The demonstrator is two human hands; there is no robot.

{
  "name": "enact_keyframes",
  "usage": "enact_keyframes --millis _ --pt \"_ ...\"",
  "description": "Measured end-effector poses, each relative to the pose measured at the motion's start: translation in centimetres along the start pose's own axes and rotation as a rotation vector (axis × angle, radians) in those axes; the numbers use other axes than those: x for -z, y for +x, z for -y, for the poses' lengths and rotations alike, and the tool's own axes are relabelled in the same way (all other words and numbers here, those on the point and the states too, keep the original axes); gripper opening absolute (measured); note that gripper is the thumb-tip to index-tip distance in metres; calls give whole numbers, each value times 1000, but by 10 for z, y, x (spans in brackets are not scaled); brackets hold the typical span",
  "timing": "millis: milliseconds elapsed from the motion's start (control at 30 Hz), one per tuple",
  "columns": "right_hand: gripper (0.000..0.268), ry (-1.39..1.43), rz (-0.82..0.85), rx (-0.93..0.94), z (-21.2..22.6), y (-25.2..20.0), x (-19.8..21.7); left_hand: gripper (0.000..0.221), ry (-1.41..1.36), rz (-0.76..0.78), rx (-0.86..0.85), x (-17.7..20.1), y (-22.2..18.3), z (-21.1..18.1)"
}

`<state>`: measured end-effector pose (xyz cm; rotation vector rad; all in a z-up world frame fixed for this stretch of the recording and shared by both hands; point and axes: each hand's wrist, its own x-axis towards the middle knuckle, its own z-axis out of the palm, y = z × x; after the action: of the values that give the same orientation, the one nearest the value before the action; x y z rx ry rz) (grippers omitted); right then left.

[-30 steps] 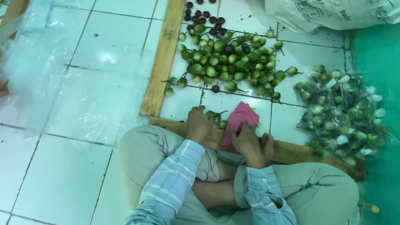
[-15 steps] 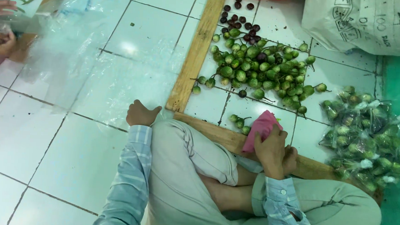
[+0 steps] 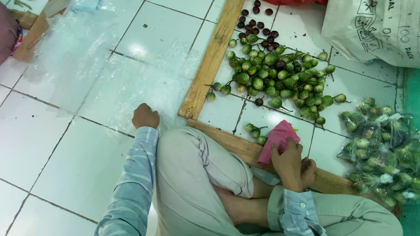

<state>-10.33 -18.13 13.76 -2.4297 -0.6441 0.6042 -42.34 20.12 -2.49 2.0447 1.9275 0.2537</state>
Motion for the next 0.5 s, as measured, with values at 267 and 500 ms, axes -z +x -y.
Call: enact_keyframes --millis 267,500 --pt "60 62 -131 12 2 -2 7 11 -240 -413 -127 82 -2 -33" --pt "46 393 -98 198 2 -1 2 7 -783 -417 -585 165 -116 -176"
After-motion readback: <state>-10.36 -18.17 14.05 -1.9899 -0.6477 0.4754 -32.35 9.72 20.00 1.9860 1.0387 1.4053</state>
